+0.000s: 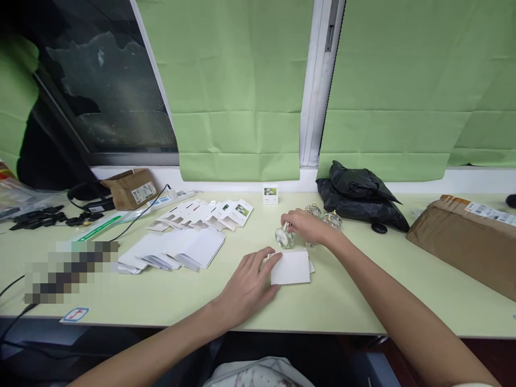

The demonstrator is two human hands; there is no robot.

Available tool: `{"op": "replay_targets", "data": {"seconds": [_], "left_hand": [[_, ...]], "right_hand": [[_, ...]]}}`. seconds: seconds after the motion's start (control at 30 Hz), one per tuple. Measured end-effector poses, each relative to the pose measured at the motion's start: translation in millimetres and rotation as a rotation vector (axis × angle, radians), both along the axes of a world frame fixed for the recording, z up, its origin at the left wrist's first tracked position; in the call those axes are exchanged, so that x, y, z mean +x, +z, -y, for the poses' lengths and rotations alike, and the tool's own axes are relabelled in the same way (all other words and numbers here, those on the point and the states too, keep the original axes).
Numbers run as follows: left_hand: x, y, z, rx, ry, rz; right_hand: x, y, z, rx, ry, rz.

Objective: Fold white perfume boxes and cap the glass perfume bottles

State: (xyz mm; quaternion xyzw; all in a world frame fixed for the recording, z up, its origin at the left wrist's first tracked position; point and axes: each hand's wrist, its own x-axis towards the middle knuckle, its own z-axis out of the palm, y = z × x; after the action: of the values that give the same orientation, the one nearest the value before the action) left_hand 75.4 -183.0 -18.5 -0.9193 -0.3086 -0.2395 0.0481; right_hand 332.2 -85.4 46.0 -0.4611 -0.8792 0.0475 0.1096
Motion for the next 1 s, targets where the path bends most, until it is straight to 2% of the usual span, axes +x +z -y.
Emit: {"op": "replay_targets", "data": {"seconds": [0.17, 0.3, 0.4, 0.47, 0.5, 0.63, 0.77, 0.87, 1.0], "left_hand": [[-17, 12.2, 5, -0.156, -0.034, 0.039], [-36, 22.1, 5, -0.309, -0.043, 0.105], [-46, 22.9, -3, -0.416, -0.049, 0.211], [-50, 21.5, -12, -0.457, -0.066, 0.305], [-51, 21.0, -18, -0.471, -0.082, 0.362], [-51, 23.2, -44, -0.554, -0.162, 0.599], [-50, 29.7, -66, -0.83, -0.21, 0.739], [-51, 34.2, -72, -1.044, -0.182, 0.803], [-55, 35.3, -69, -1.188, -0.17, 0.799]], "right_hand": [[3, -1.3, -18, 0.059, -0.049, 0.14], [2, -2.3, -15, 0.104, -0.072, 0.155], [-4, 0.8, 2, 0.228, -0.11, 0.045], [-11, 2.4, 18, 0.275, -0.12, -0.126], [-16, 2.0, 26, 0.24, -0.107, -0.219], [-31, -12.3, 47, -0.105, -0.058, -0.554], [-40, -38.4, 45, -0.332, -0.089, -0.952], [-44, -52.3, 39, -0.411, -0.072, -1.149], [-47, -61.6, 38, -0.452, -0.054, -1.193]]}}
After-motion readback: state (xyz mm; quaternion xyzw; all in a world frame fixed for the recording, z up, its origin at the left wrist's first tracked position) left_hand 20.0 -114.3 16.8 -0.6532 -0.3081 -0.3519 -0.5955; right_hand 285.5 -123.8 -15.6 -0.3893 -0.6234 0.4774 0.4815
